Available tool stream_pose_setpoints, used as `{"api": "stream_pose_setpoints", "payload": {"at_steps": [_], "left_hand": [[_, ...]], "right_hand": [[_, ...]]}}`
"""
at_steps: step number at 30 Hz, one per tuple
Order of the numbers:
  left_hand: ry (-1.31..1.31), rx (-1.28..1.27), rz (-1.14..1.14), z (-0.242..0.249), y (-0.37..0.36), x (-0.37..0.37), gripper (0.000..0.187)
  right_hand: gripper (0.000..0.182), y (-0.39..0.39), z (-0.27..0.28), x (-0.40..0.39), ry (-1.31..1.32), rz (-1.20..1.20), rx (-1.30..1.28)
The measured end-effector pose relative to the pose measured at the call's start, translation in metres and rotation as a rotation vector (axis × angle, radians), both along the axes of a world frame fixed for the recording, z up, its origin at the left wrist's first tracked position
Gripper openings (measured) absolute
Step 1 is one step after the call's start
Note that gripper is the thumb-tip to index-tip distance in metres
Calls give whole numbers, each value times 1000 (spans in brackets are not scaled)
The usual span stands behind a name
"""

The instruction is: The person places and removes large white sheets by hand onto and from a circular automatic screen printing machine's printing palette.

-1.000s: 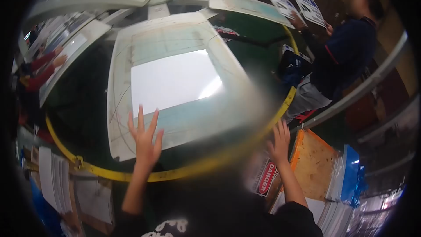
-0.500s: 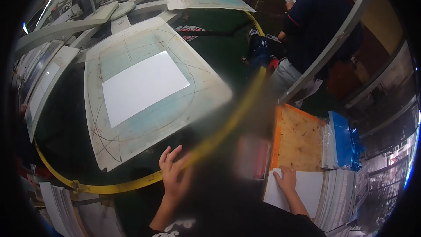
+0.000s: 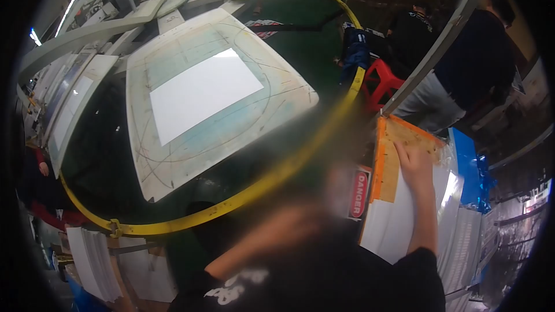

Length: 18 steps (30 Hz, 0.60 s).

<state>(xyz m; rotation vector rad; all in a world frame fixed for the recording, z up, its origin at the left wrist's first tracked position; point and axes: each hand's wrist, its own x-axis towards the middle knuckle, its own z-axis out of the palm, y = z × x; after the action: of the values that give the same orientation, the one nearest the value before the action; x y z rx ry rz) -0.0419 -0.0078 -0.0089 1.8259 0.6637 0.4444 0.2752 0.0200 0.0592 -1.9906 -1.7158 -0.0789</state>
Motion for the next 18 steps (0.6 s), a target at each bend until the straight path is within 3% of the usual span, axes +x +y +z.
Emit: {"api": "stream_pose_setpoints", "payload": {"at_steps": [1,4,6,10,13,15,18], "left_hand": [[-10,-90,-18,4,0,6,57],[-357,-41,72,5,-5,26,72],[-460,-198,136,10,-10,37,71],[-192,-340,461,16,-6,26,42],[-258,-167,715,-15,-9,11,25],[-344,-142,811,-33,-15,-4,24],[-561,-150,736,-25,-22,-29,26]], "right_hand": [[45,19,19,-22,20,96,8],[42,63,56,-102,-79,291,114],[38,84,68,-150,-105,478,268],[37,86,89,-216,-50,638,291],[50,87,84,-216,107,730,804],[60,95,73,-189,119,561,836],[57,115,22,-130,420,252,712]]}}
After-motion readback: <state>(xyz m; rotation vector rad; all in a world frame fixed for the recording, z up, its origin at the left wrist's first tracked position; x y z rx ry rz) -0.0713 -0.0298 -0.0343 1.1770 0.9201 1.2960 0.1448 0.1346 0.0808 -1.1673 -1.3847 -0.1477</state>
